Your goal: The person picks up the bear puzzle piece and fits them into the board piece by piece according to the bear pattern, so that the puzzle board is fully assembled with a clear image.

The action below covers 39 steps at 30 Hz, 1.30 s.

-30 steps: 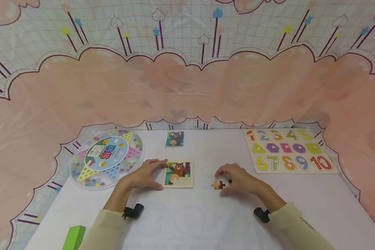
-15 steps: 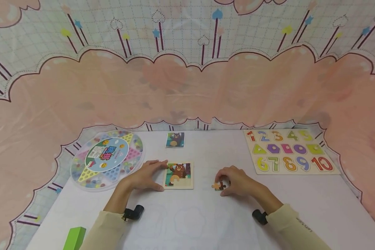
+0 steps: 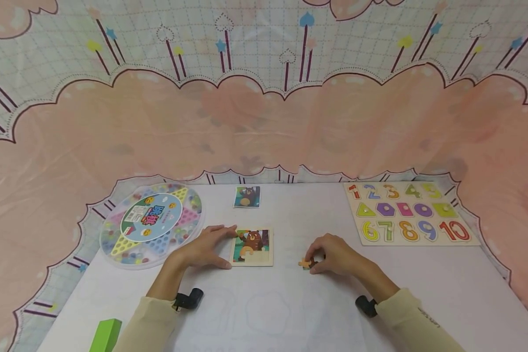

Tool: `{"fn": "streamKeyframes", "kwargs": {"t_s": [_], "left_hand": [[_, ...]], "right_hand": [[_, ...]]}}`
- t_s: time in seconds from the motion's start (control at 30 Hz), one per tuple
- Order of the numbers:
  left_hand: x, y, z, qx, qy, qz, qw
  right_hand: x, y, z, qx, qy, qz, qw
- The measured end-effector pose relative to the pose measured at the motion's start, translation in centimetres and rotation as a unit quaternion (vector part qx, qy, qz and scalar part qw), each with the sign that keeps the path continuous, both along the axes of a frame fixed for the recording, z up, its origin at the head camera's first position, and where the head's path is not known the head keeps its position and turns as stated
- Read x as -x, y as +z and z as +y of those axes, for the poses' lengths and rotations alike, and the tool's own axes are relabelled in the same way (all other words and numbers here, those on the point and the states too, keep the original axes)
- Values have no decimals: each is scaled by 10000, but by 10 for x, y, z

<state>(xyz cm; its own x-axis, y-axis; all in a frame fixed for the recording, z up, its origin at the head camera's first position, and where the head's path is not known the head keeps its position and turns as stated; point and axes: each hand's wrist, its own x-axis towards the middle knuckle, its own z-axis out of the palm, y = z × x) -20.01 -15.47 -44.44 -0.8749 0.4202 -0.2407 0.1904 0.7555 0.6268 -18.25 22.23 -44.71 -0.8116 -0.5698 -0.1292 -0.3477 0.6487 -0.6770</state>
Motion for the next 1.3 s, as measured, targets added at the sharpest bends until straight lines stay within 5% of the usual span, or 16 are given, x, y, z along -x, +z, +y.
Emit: {"fn": "streamKeyframes", "kwargs": {"t_s": [0.57,0.97,1.3], "left_hand": [[-2,0,1,72,38,-11,10000],[0,0,1,25,115,-108,9999],[1,1,1,28,52,-59,10000]], "right_hand": [[1,8,0,-164,-85,-155,9997],[10,22,-14,712,18,-165,9973],[18,24,-39,899,33,-208,9957]]}}
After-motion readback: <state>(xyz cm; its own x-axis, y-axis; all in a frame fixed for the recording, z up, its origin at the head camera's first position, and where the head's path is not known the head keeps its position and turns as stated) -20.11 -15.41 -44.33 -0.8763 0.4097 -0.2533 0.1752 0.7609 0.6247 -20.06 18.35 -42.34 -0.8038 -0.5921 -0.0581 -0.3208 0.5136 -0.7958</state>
